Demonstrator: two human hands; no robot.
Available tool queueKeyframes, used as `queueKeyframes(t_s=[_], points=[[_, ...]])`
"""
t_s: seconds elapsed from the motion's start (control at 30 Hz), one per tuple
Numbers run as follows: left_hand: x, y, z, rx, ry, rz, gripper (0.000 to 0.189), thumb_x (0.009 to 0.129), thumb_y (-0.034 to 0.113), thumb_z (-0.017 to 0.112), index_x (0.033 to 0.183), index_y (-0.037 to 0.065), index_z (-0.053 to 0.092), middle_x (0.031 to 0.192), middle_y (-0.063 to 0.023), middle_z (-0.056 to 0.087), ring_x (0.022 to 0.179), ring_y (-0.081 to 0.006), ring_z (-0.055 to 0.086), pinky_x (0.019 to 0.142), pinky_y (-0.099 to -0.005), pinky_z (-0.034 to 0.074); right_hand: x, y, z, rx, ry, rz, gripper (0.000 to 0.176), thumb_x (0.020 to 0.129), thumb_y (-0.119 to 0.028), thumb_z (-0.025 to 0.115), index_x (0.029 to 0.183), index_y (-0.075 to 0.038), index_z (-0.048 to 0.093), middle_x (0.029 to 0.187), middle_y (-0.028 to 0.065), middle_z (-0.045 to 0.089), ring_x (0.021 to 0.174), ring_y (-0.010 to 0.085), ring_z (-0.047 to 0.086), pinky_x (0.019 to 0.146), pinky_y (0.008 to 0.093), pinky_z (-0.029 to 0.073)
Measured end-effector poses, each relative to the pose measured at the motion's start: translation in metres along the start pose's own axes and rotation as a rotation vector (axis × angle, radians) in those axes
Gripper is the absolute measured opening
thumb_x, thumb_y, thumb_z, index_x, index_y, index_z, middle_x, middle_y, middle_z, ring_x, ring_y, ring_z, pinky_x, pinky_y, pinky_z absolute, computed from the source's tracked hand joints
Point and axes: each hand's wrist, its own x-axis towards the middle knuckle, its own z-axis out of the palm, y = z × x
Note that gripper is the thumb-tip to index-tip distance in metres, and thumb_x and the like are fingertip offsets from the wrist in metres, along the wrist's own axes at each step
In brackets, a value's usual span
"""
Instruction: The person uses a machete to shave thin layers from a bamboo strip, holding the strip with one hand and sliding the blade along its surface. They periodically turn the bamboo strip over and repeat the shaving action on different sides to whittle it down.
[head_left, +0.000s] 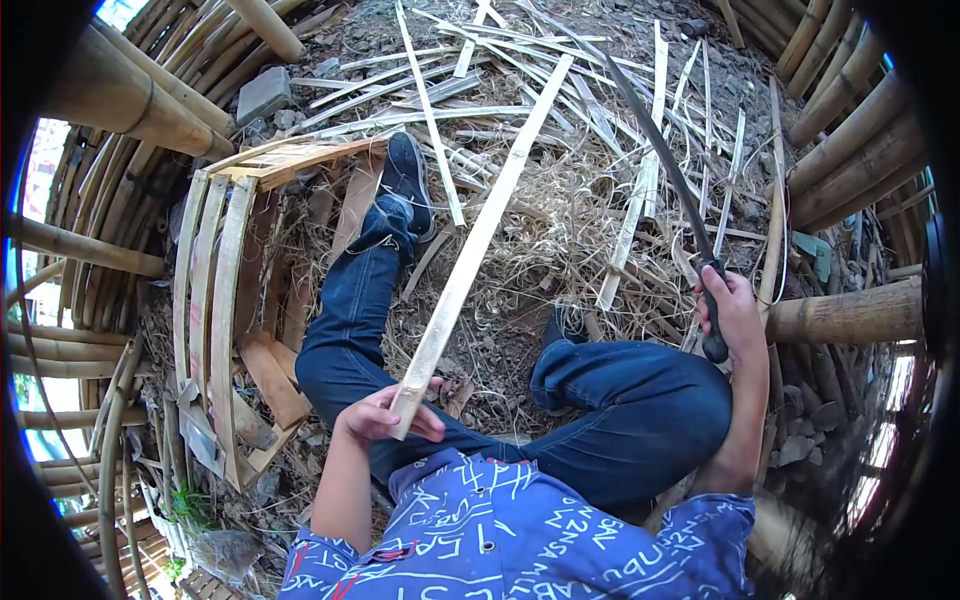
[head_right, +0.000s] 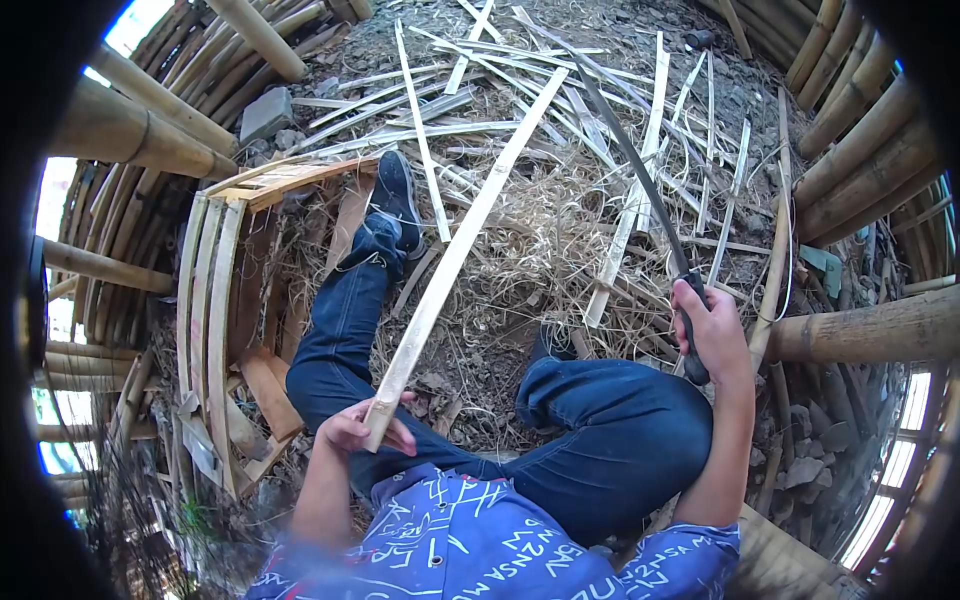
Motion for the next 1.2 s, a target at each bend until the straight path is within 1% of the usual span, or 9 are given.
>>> queueKeyframes(t_s=[0.03, 0.13, 0.17, 0.33, 0.4, 0.47, 0.67, 0.97, 1.2], points=[[-0.006, 0.000, -0.003, 0.001, -0.002, 0.005, 0.094, 0.079, 0.020, 0.068, 0.151, -0.001, 0.013, 0.125, -0.0342, 0.054, 0.121, -0.0450, 0.053, 0.109, -0.0535, 0.035, 0.000, 0.000, 0.000, 0.000, 0.009, 0.006, 0.036, 0.095, -0.039, 0.059, 0.082, -0.005, 0.056, 0.057, -0.0006, 0.052, 0.043, 0.0064, 0.047, 0.040, 0.0216, 0.038], [-0.013, 0.005, 0.001, 0.087, 0.346, 0.015, 0.070, 0.087, 0.014, 0.064, 0.145, -0.002, 0.030, 0.091, -0.0159, 0.063, 0.080, -0.0262, 0.066, 0.085, -0.0463, 0.054, 0.001, 0.000, 0.001, -0.006, -0.002, 0.006, 0.036, 0.095, -0.038, 0.059, 0.082, -0.005, 0.056, 0.057, -0.0005, 0.052, 0.043, 0.0065, 0.047, 0.040, 0.0217, 0.038], [-0.014, 0.004, 0.009, 0.098, 0.434, 0.039, 0.058, 0.090, 0.013, 0.062, 0.141, 0.000, 0.038, 0.076, -0.0064, 0.056, 0.064, -0.0156, 0.057, 0.067, -0.0377, 0.054, 0.000, -0.002, 0.002, -0.008, -0.002, 0.004, 0.036, 0.095, -0.038, 0.059, 0.082, -0.005, 0.056, 0.057, -0.0005, 0.052, 0.043, 0.0065, 0.047, 0.040, 0.0217, 0.038], [-0.020, 0.016, 0.027, -0.091, 0.535, -0.034, 0.047, 0.090, 0.012, 0.063, 0.132, 0.003, 0.044, 0.074, -0.0038, 0.053, 0.061, -0.0149, 0.051, 0.057, -0.0320, 0.044, -0.001, -0.004, 0.005, -0.071, 0.021, 0.033, 0.036, 0.096, -0.038, 0.059, 0.080, -0.005, 0.056, 0.057, -0.0005, 0.052, 0.043, 0.0068, 0.047, 0.041, 0.0221, 0.038], [-0.013, 0.012, 0.052, 1.137, 1.195, -0.048, 0.050, 0.086, 0.012, 0.067, 0.128, 0.001, 0.042, 0.073, -0.0024, 0.051, 0.062, -0.0172, 0.050, 0.060, -0.0316, 0.045, -0.001, -0.004, 0.006, -0.076, 0.002, 0.028, 0.036, 0.096, -0.038, 0.059, 0.080, -0.005, 0.056, 0.057, -0.0006, 0.052, 0.043, 0.0068, 0.047, 0.040, 0.0221, 0.038], [-0.018, 0.017, 0.069, 1.171, 1.280, -0.020, 0.059, 0.080, 0.009, 0.070, 0.128, 0.001, 0.037, 0.080, -0.0048, 0.052, 0.070, -0.0173, 0.051, 0.065, -0.0300, 0.044, 0.002, 0.000, 0.005, -0.065, -0.018, 0.014, 0.035, 0.096, -0.037, 0.058, 0.082, -0.005, 0.056, 0.057, -0.0006, 0.051, 0.043, 0.0066, 0.047, 0.040, 0.0219, 0.038], [-0.038, 0.037, 0.093, 0.865, 0.605, 0.060, 0.084, 0.073, 0.000, 0.067, 0.143, 0.004, 0.021, 0.104, -0.0048, 0.049, 0.087, -0.0125, 0.047, 0.074, -0.0247, 0.041, 0.004, 0.003, 0.003, -0.092, -0.016, 0.034, 0.037, 0.096, -0.039, 0.057, 0.083, -0.004, 0.057, 0.056, 0.0000, 0.051, 0.042, 0.0065, 0.047, 0.039, 0.0216, 0.037], [-0.032, 0.025, 0.083, 0.653, 0.672, 0.068, 0.047, 0.091, 0.015, 0.064, 0.132, 0.005, 0.043, 0.087, 0.0053, 0.042, 0.076, -0.0042, 0.041, 0.068, -0.0195, 0.038, -0.003, -0.013, 0.014, -0.113, -0.048, -0.025, 0.033, 0.096, -0.035, 0.058, 0.083, -0.005, 0.056, 0.056, -0.0002, 0.052, 0.042, 0.0061, 0.047, 0.039, 0.0214, 0.036], [-0.012, 0.038, 0.080, 0.672, 0.753, -0.154, 0.028, 0.098, 0.034, 0.056, 0.096, 0.006, 0.053, 0.074, 0.0038, 0.045, 0.066, -0.0067, 0.046, 0.060, -0.0244, 0.045, -0.031, -0.050, 0.051, -0.274, -0.136, -0.112, 0.026, 0.095, -0.027, 0.061, 0.083, -0.005, 0.058, 0.058, -0.0025, 0.051, 0.047, 0.0040, 0.047, 0.043, 0.0211, 0.036]])
